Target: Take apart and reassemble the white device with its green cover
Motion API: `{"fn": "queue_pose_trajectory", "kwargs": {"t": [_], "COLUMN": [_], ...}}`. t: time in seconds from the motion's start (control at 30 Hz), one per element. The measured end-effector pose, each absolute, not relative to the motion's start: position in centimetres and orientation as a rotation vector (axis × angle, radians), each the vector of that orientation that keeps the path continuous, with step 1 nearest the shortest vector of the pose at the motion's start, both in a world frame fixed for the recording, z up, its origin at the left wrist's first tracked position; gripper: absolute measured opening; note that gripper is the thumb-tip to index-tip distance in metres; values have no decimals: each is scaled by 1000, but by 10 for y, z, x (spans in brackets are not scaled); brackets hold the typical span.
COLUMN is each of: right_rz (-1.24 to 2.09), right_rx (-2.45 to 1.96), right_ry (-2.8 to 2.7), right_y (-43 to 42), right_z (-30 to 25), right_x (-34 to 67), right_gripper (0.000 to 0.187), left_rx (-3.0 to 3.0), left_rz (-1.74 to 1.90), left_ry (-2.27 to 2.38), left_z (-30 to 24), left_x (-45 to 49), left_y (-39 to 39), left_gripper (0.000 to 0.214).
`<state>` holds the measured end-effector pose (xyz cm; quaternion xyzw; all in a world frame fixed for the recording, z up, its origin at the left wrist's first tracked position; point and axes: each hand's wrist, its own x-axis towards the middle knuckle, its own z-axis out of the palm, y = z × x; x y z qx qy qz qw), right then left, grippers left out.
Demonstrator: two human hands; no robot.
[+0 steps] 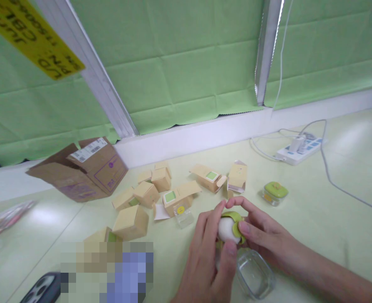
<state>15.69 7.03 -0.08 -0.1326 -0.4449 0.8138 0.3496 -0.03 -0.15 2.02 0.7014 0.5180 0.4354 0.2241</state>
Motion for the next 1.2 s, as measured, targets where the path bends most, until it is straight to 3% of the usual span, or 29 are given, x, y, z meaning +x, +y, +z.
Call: {"fn": "queue_pose_trajectory", "kwargs": {"t": [0.2, 0.33, 0.53, 0.77, 0.93, 1.2], "right_rz": [2205, 1973, 1805, 1699, 1629, 1562], "right_rx": [-406, -631, -578, -549, -513, -452], "right_ry": [-1055, -1359, -1530, -1732, -1885, -2007], "right_y": [67, 68, 75, 68, 74, 78], "right_z": [2, 12, 9, 16, 19, 25], "right_x": [157, 161, 161, 158, 160, 167], "right_gripper": [31, 24, 29, 42, 30, 36], "left_rx": [2060, 2016, 2058, 2154, 2290, 2406], "left_rz": [1176, 1166, 1288, 1152, 1150, 1075], "left_ry": [1366, 1527, 1685, 1717, 1668, 1476], "left_z": [26, 25, 26, 21, 18, 24], "left_x": [-1, -2, -7, -10, -14, -22], "left_y": [3, 1, 5, 3, 3, 4], "left_gripper": [59, 55, 43, 48, 48, 45]}}
